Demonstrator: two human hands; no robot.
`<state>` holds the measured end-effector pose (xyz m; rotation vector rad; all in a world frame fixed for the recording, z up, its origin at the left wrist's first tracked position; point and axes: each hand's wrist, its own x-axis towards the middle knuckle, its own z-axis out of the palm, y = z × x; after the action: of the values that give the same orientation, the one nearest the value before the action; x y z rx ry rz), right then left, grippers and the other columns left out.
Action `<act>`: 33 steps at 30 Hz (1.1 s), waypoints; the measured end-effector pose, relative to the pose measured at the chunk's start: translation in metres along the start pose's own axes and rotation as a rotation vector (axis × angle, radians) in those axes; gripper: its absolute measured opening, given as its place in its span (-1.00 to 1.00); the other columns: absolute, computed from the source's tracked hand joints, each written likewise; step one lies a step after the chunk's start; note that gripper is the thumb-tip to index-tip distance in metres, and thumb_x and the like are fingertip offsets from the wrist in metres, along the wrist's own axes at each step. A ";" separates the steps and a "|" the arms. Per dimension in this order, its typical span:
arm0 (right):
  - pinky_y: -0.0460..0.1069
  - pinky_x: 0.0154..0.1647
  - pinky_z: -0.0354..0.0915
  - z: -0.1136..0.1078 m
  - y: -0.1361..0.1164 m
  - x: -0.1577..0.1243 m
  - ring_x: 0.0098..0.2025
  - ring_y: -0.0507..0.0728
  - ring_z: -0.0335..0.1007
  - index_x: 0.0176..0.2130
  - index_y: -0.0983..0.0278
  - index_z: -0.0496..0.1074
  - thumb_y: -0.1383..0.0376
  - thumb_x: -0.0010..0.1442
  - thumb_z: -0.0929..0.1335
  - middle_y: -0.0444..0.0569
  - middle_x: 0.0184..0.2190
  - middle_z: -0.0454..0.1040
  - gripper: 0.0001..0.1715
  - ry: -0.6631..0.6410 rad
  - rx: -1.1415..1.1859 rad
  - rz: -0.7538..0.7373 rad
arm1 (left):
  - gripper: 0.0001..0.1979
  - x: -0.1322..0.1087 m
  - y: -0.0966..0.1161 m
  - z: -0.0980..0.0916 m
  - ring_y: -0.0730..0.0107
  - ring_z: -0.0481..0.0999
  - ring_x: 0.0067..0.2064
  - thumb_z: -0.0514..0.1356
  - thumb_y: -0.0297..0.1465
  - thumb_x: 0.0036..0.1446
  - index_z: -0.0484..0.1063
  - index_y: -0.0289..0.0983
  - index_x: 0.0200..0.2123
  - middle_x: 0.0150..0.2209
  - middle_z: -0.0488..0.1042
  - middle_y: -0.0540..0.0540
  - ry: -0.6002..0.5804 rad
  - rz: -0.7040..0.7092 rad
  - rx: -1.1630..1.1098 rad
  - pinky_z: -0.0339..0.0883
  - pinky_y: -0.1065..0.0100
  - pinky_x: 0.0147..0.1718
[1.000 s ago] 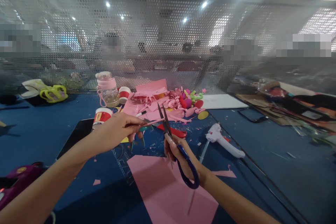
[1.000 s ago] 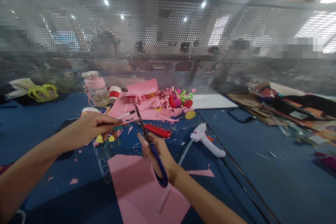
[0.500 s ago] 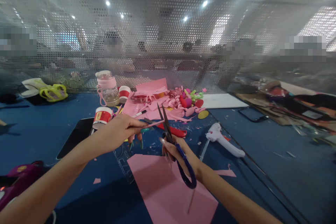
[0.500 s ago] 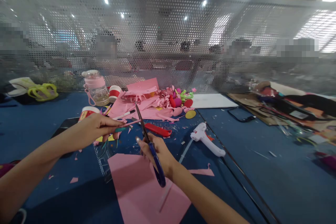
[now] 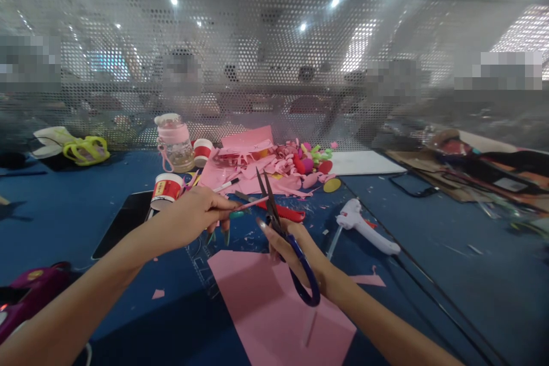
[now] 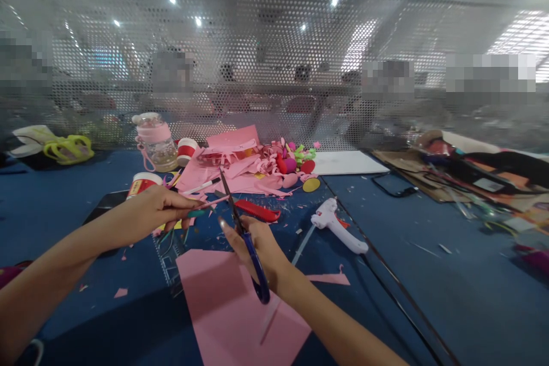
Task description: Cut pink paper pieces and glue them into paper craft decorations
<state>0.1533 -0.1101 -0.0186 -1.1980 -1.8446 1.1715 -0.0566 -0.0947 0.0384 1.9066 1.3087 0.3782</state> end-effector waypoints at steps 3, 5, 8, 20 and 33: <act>-0.09 -0.54 0.19 0.000 -0.004 0.001 -0.61 0.01 0.25 -0.61 0.27 0.19 0.01 0.16 0.20 -0.16 -0.70 0.27 -0.51 0.035 -0.093 0.015 | -0.70 0.000 0.001 0.001 0.55 0.32 -0.55 0.01 -0.32 0.08 0.51 -0.28 -0.32 -0.43 0.49 -0.04 0.020 0.014 0.049 0.17 0.55 -0.61; -0.09 -0.56 0.18 0.001 -0.004 0.003 -0.62 0.01 0.25 -0.62 0.26 0.17 0.01 0.13 0.22 -0.17 -0.72 0.27 -0.53 0.071 -0.153 0.033 | -0.69 0.000 0.001 0.001 0.55 0.32 -0.55 0.00 -0.31 0.09 0.52 -0.27 -0.31 -0.46 0.48 -0.03 0.031 0.025 0.088 0.15 0.55 -0.61; -0.10 -0.60 0.15 0.003 -0.002 0.004 -0.64 0.02 0.25 -0.62 0.26 0.17 0.00 0.09 0.26 -0.17 -0.73 0.27 -0.54 0.096 -0.211 0.045 | -0.68 -0.001 -0.001 0.000 0.55 0.31 -0.56 -0.02 -0.34 0.09 0.51 -0.25 -0.27 -0.46 0.47 -0.02 0.034 0.033 0.117 0.13 0.54 -0.61; -0.09 -0.62 0.17 0.003 0.006 0.006 -0.67 0.03 0.26 -0.67 0.27 0.19 -0.01 0.13 0.22 -0.13 -0.77 0.28 -0.48 0.107 -0.194 0.009 | -0.65 -0.002 0.001 0.003 0.56 0.27 -0.59 -0.02 -0.32 0.13 0.49 -0.25 -0.15 -0.43 0.50 -0.05 0.104 0.091 0.139 0.08 0.51 -0.62; -0.06 -0.56 0.16 0.007 0.028 0.017 -0.59 0.04 0.17 -0.68 0.25 0.21 0.10 0.11 0.26 -0.16 -0.74 0.19 -0.56 0.314 -0.091 -0.115 | -0.65 0.000 0.002 0.005 0.48 0.38 -0.49 -0.02 -0.37 0.15 0.46 -0.22 -0.08 -0.46 0.53 -0.05 0.163 0.139 0.207 0.16 0.49 -0.54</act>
<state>0.1511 -0.0917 -0.0464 -1.2294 -1.7163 0.7929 -0.0521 -0.0974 0.0371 2.1865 1.3685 0.4941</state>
